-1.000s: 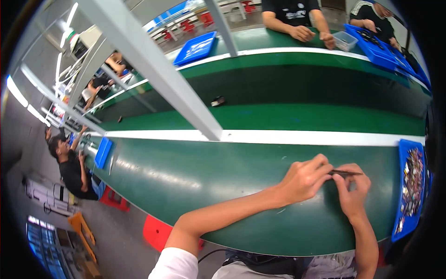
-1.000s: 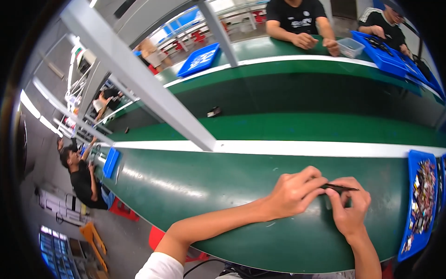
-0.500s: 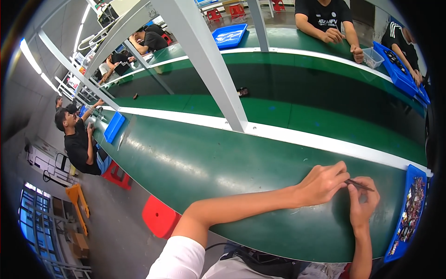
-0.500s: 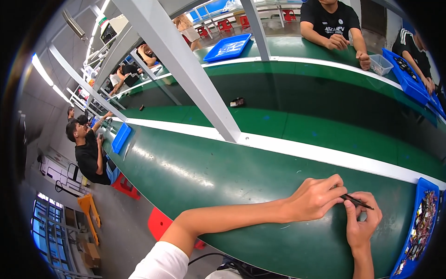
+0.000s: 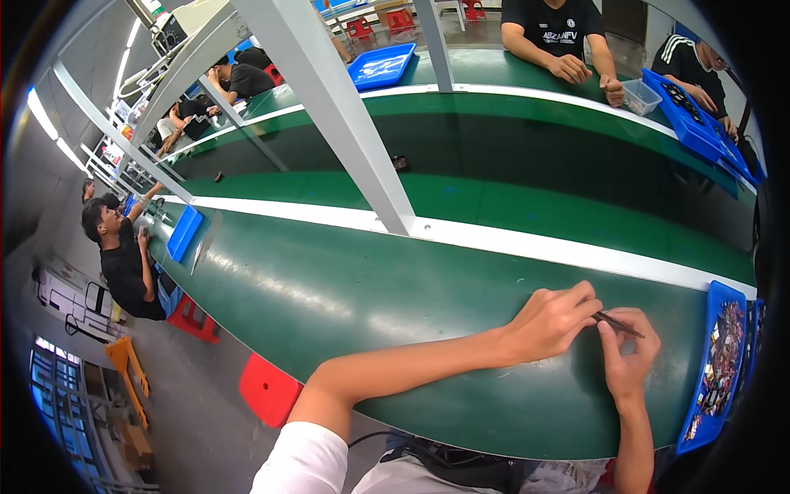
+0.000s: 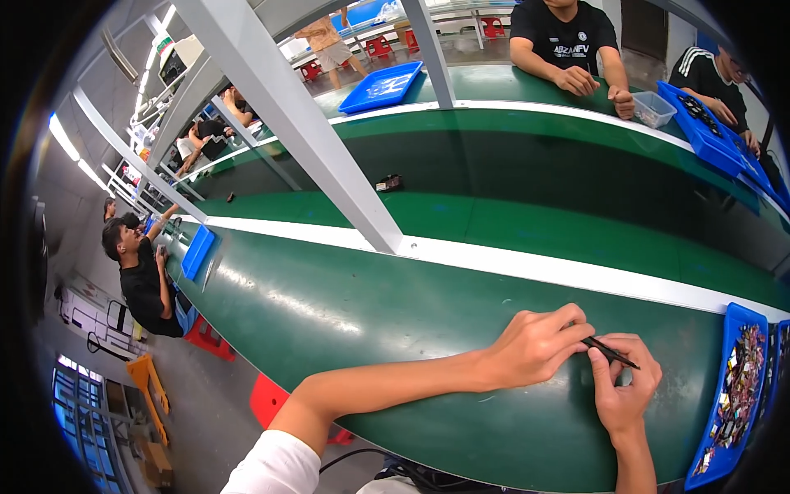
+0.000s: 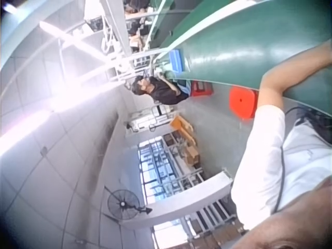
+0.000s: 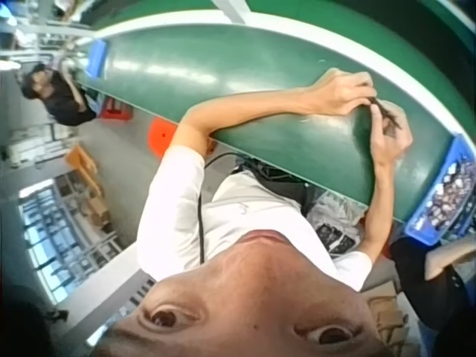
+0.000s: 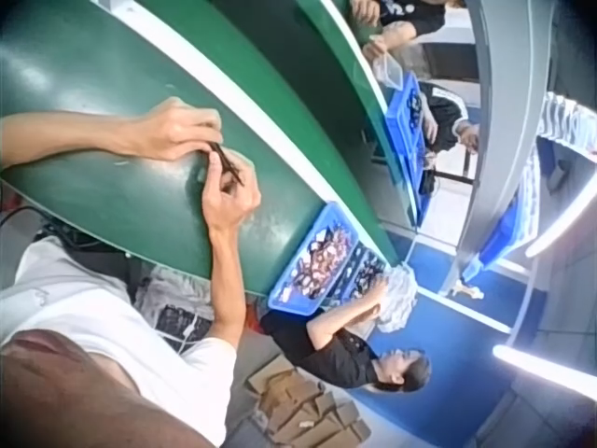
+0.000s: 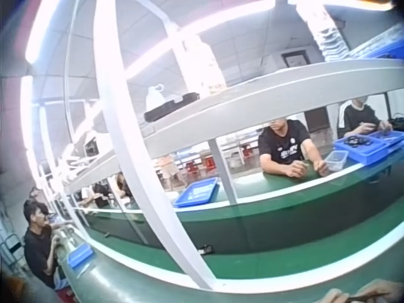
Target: Assembling small electronic components and circuit boards at a factory workstation.
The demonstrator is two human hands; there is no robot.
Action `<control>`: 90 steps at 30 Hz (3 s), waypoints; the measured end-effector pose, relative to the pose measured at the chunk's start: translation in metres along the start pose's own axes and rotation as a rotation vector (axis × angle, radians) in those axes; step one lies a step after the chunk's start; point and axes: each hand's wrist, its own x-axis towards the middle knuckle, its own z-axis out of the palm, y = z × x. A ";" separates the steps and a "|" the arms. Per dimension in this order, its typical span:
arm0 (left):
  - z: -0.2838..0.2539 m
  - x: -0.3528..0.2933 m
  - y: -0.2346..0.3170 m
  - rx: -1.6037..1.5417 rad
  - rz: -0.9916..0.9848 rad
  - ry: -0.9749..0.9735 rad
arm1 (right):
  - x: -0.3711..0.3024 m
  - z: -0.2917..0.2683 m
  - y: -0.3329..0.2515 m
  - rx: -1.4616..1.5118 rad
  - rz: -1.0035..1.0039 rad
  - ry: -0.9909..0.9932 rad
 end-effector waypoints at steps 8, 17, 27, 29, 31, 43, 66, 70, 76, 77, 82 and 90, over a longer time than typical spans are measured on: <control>0.000 0.001 -0.001 0.005 0.003 -0.004 | 0.002 0.001 -0.004 -0.004 0.014 0.025; 0.000 0.000 -0.002 -0.002 0.008 0.016 | -0.001 0.001 -0.004 -0.047 0.049 0.027; -0.009 0.001 -0.005 -0.305 -0.413 -0.056 | 0.004 0.002 0.003 -0.075 0.004 0.079; -0.013 0.005 -0.004 -0.440 -0.553 -0.074 | 0.005 0.001 0.009 -0.081 0.024 0.087; -0.015 0.008 -0.005 -0.580 -0.625 -0.075 | 0.005 -0.002 0.013 -0.109 0.059 0.095; -0.018 0.007 -0.006 -0.592 -0.634 -0.084 | 0.002 -0.004 0.013 -0.053 0.020 0.098; -0.017 0.012 0.001 -0.513 -0.615 -0.149 | 0.002 -0.004 0.018 -0.006 0.047 0.193; -0.016 0.014 0.003 -0.516 -0.638 -0.148 | 0.001 -0.004 0.021 -0.023 -0.001 0.215; -0.018 0.015 0.005 -0.487 -0.622 -0.186 | 0.002 -0.004 0.021 -0.054 0.029 0.196; -0.017 0.015 0.005 -0.492 -0.621 -0.189 | 0.001 -0.005 0.021 -0.060 0.025 0.197; -0.017 0.015 0.005 -0.495 -0.618 -0.208 | 0.002 -0.010 0.018 -0.078 0.039 0.170; -0.017 0.014 0.004 -0.490 -0.611 -0.220 | 0.004 -0.010 0.016 -0.024 0.056 0.195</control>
